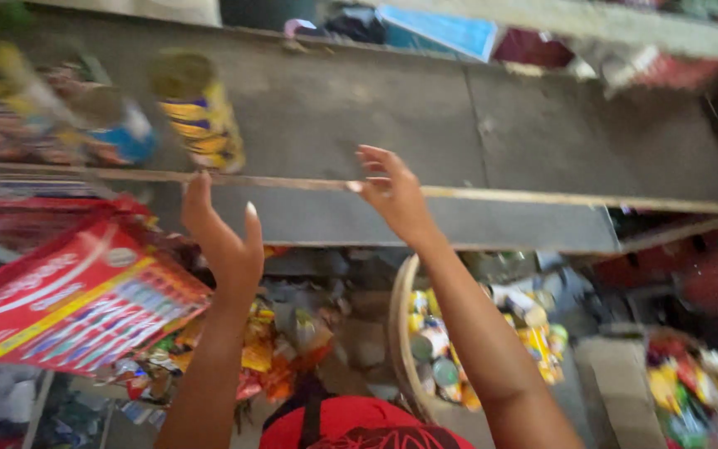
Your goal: Stocking and arranging canned goods from a container onto store shelves.
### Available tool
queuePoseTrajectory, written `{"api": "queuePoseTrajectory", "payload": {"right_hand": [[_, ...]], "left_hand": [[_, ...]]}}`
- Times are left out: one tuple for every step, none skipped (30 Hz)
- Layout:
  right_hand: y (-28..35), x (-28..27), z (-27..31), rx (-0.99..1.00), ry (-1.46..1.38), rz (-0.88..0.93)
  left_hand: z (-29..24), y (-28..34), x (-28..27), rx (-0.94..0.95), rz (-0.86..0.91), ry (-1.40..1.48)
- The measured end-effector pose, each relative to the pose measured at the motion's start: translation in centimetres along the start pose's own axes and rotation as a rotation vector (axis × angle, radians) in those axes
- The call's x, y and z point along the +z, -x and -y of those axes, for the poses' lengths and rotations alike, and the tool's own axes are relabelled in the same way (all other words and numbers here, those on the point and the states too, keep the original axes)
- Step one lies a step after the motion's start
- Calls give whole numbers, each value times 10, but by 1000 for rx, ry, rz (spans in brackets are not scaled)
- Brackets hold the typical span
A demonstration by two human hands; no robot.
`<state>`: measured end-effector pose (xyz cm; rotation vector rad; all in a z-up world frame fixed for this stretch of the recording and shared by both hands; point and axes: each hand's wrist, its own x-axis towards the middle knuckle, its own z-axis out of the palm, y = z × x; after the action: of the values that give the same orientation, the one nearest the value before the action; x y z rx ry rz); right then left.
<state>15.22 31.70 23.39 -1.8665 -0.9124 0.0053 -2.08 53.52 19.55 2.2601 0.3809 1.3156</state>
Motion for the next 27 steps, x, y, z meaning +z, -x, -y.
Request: {"api": "queuePoseTrajectory", "payload": {"right_hand": [[24,-23,-30,65,-22,-75],[57,-45,-58,141,-43,-149],[82,-71,-61,189,-36,-163],[111,-97,-63,258,36,-206],[141,-123,-64,328,109,-246],[171,-142,-76,377,118,-256],[202,-161,-85,379,116,-337],[230,-181,-94,371,118,-418],[257,-194,-101,409,131,-427],[283,-207,-108,463,180,-466],[308,-220,-114,517,230,-503],[334,-225,-125,544,234,-502],[361,-228,-136,598,282,-495],[382,-233,-148,640,329,-487],[400,-229,-155,655,330,-486],[417,-224,-160,683,328,-394],[435,-218,-165,710,325,-301],[448,-212,-169,719,319,-295],[461,-205,-171,699,323,-225],[469,-200,-177,669,327,-156],[474,-198,-182,669,322,-151],[477,-193,-186,614,337,-82],[481,-189,-189,559,350,-13],[480,-184,-193,551,343,-7],[478,-179,-196,505,335,37],[476,-175,-199,458,330,81],[471,-173,-200,450,325,87]], "left_hand": [[-17,16,6,-2,26,54],[-36,36,8,-11,63,108],[-53,55,22,-21,109,125],[-71,76,34,-23,163,201],[-91,98,45,-29,216,278],[-109,117,56,-41,261,295],[-129,136,64,-48,328,389],[-148,152,75,-54,385,483],[-163,168,86,-67,421,501],[-179,182,95,-70,517,555],[-195,197,103,-73,613,610],[-207,210,111,-85,636,614],[-218,222,117,-66,754,580],[-228,232,126,-40,861,544],[-234,243,137,-45,874,547],[-239,255,145,3,929,470],[-244,266,153,53,983,393],[-246,278,157,46,992,388],[-248,290,161,72,1017,329],[-250,298,168,101,1032,268],[-255,305,173,97,1033,262],[-260,311,177,100,1060,169],[-264,317,180,103,1086,76],[-265,323,185,98,1081,66],[-265,329,189,100,1102,-17],[-267,335,194,100,1121,-98],[-267,341,200,95,1115,-106]]}}
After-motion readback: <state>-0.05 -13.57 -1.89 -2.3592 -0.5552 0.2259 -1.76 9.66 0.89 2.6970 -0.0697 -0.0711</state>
